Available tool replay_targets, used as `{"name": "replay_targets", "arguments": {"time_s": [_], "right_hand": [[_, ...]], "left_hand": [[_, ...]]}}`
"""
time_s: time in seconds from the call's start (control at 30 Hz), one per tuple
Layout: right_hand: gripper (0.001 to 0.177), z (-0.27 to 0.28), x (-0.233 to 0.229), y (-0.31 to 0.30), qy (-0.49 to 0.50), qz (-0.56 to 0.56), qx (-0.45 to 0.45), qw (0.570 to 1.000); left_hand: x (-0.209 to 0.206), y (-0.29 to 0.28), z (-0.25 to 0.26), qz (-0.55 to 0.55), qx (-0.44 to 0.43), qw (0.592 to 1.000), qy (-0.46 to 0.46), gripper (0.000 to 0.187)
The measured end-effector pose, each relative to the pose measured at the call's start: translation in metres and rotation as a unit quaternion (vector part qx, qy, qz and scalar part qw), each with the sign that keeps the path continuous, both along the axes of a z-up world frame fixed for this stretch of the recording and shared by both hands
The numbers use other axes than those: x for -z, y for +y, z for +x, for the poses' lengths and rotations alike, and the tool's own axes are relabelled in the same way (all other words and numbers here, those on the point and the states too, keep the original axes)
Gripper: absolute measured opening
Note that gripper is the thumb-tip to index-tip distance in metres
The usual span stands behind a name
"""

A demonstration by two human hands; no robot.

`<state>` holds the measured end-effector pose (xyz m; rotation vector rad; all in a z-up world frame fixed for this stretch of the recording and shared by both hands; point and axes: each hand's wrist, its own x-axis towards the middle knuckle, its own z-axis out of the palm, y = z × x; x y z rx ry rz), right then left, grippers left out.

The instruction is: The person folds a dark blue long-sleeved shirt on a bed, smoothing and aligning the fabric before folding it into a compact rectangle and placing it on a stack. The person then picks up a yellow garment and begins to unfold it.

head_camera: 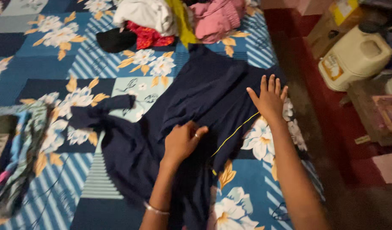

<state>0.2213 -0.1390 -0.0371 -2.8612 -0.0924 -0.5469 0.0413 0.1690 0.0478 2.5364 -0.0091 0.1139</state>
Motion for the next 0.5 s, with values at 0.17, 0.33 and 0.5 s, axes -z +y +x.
{"name": "replay_targets", "arguments": {"time_s": [0.17, 0.33, 0.5], "right_hand": [[0.086, -0.065, -0.004, 0.070, -0.027, -0.016, -0.078, 0.996], [0.087, -0.143, -0.021, 0.098, -0.032, -0.008, -0.165, 0.986], [0.092, -0.198, -0.033, 0.112, -0.022, -0.004, -0.258, 0.966]], "left_hand": [[0.010, 0.014, -0.019, 0.108, -0.166, 0.947, -0.253, 0.050], [0.027, 0.043, -0.028, -0.038, -0.211, 0.962, -0.168, 0.025], [0.013, 0.071, -0.048, -0.114, -0.290, 0.908, -0.279, 0.022]]}}
